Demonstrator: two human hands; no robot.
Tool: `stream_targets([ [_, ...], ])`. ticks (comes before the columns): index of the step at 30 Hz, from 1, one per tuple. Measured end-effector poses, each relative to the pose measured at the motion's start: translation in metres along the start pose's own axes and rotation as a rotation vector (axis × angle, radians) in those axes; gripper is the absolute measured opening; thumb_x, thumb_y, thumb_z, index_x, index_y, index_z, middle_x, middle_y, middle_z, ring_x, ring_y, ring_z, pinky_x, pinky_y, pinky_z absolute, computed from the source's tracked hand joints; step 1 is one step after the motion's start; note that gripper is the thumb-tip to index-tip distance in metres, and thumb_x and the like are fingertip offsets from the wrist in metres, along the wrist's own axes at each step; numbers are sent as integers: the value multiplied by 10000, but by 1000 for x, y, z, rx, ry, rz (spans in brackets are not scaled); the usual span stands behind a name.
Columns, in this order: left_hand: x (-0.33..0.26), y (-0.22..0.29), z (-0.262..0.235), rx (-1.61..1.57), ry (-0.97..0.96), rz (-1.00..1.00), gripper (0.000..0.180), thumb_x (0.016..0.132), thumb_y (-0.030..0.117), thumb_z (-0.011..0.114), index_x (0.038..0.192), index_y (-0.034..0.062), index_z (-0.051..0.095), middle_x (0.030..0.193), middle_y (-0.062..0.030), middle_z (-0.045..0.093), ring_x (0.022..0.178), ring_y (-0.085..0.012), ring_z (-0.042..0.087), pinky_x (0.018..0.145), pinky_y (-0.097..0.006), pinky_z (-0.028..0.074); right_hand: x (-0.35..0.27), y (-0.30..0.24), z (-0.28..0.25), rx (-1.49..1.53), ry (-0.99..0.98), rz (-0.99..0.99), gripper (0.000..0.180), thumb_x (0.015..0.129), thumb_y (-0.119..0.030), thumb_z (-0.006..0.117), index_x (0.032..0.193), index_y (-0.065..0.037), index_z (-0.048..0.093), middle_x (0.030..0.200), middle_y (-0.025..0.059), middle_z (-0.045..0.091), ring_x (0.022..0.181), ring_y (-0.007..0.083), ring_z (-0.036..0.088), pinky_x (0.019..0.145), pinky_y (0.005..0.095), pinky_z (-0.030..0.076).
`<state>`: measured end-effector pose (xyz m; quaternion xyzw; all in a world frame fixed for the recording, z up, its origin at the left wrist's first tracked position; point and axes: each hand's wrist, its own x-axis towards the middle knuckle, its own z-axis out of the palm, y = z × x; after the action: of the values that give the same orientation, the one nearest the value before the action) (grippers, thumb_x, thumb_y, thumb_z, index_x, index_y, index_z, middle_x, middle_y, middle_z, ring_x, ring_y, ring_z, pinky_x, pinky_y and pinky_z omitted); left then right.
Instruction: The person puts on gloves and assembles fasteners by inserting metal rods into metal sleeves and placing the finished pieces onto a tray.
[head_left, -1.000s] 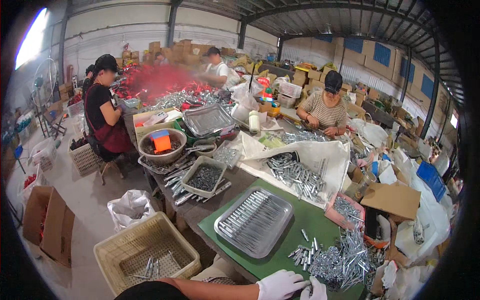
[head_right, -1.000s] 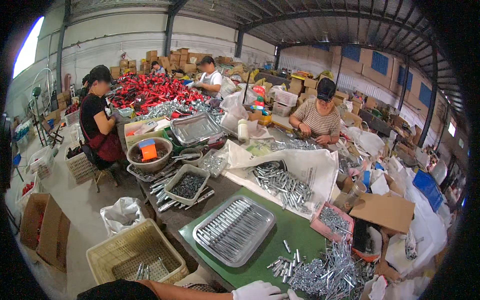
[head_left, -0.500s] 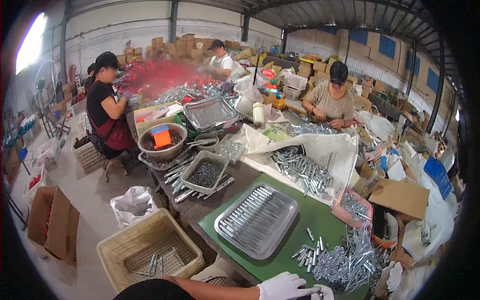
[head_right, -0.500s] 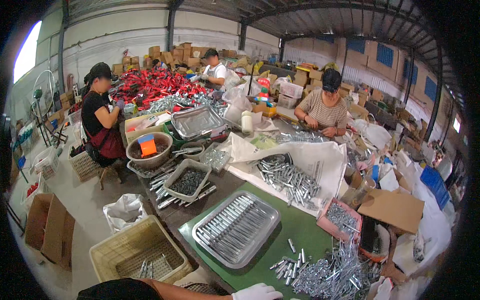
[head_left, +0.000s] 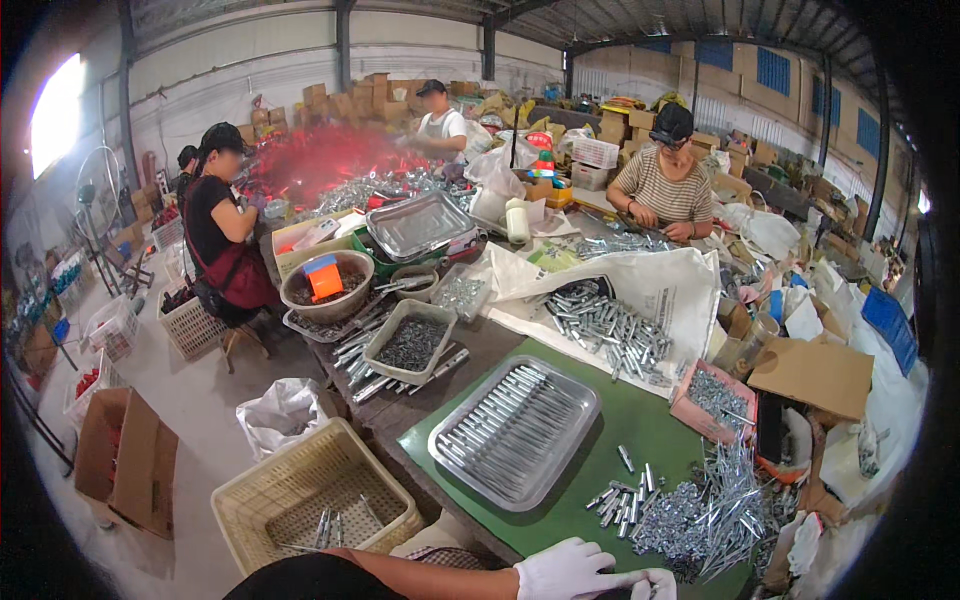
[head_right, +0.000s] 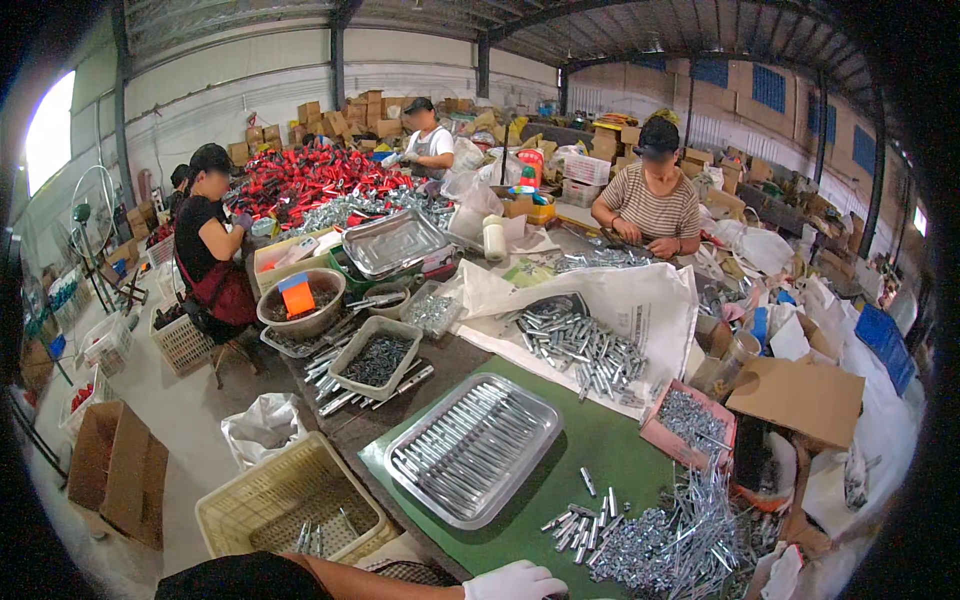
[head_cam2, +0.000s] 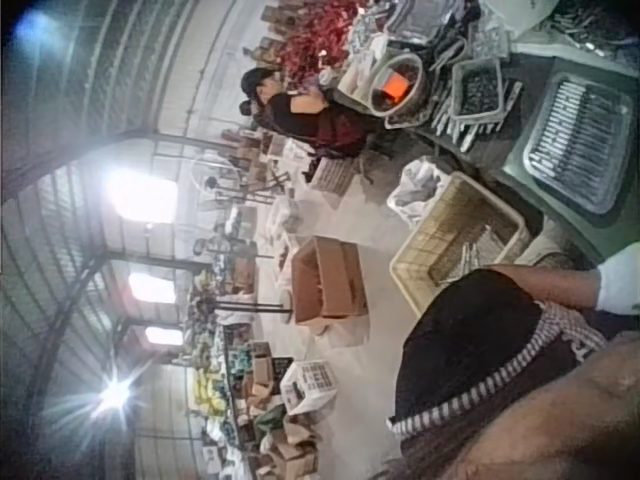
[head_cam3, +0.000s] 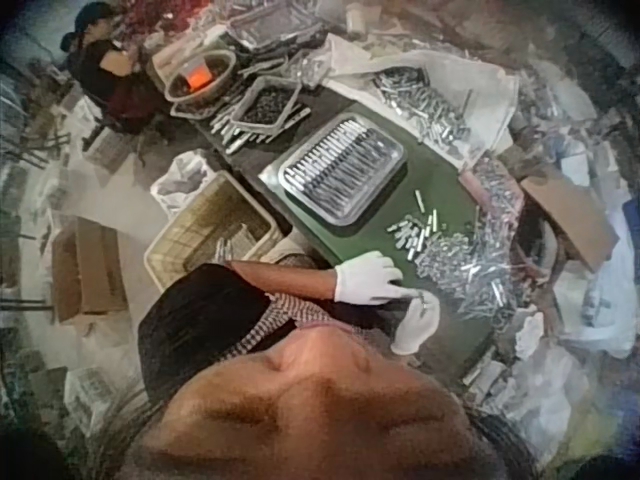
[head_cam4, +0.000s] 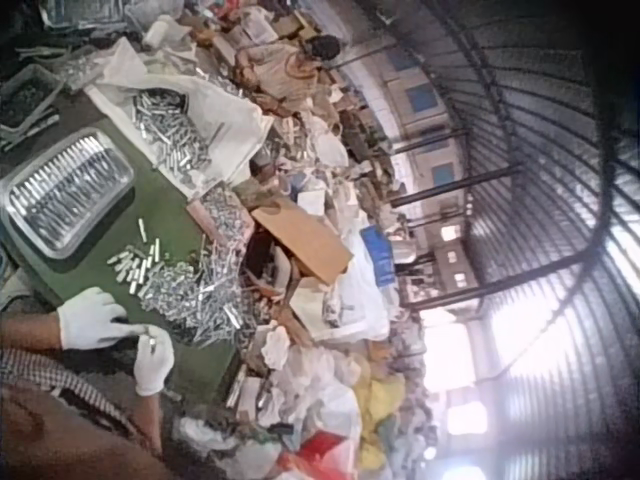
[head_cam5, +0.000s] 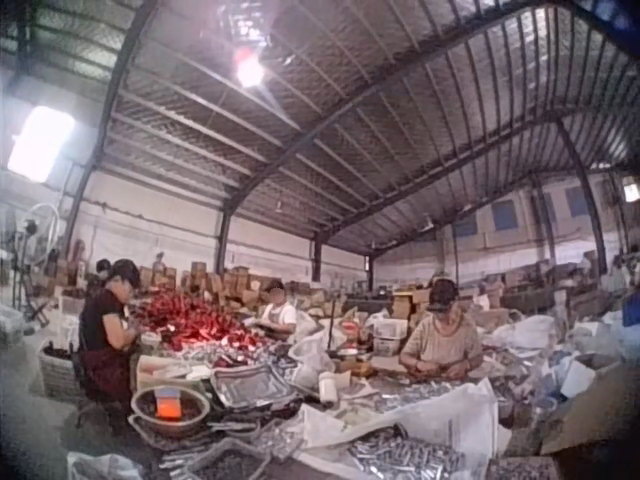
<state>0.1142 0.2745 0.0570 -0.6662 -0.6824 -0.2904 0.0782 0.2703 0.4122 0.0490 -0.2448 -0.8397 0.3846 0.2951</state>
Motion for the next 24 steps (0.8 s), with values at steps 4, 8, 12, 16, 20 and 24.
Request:
stream_targets([
  [4, 0, 1, 1, 9, -7, -14, 531, 870, 345, 641, 1399, 324, 602, 980, -38, 620, 857, -253, 598, 707, -419, 464, -2, -4, 6, 89, 141, 33, 169, 946, -78, 596, 1050, 26, 679, 959, 139, 686, 889, 290, 649, 870, 389, 513],
  [8, -2, 1, 4, 20, 3, 6, 543, 867, 346, 646, 1407, 315, 601, 958, -34, 608, 845, -248, 594, 703, -415, 461, 0, -5, 5, 70, 131, 40, 159, 940, -76, 595, 1034, 9, 692, 957, 138, 695, 885, 298, 654, 865, 396, 517],
  [12, -4, 1, 6, 30, 51, 13, 542, 855, 334, 652, 1391, 259, 618, 922, -27, 584, 824, -239, 585, 690, -398, 455, 3, -6, 5, -67, 72, -32, 136, 908, -85, 605, 983, -36, 707, 933, 136, 707, 875, 314, 669, 839, 412, 525],
  [16, -7, -4, 13, 55, 84, 15, 543, 840, 322, 660, 1374, 229, 627, 917, -25, 577, 825, -236, 582, 690, -387, 453, 5, -9, 10, -152, 68, -67, 163, 901, -97, 610, 998, -28, 720, 969, 175, 715, 911, 348, 684, 855, 422, 534],
  [20, -6, -4, 12, 46, 100, 9, 488, 834, 317, 667, 1313, 226, 659, 934, -23, 588, 850, -235, 590, 708, -389, 462, 8, -21, 9, -172, 85, -73, 184, 910, -100, 622, 1035, -28, 735, 1012, 177, 728, 952, 346, 693, 886, 421, 539],
  [24, -7, -2, 13, 54, 93, 4, 375, 829, 317, 673, 1188, 213, 701, 962, -22, 605, 882, -234, 601, 733, -393, 473, 7, -26, 7, -171, 63, -51, 205, 923, -107, 643, 1081, -22, 742, 1063, 169, 741, 989, 341, 700, 908, 415, 544],
])
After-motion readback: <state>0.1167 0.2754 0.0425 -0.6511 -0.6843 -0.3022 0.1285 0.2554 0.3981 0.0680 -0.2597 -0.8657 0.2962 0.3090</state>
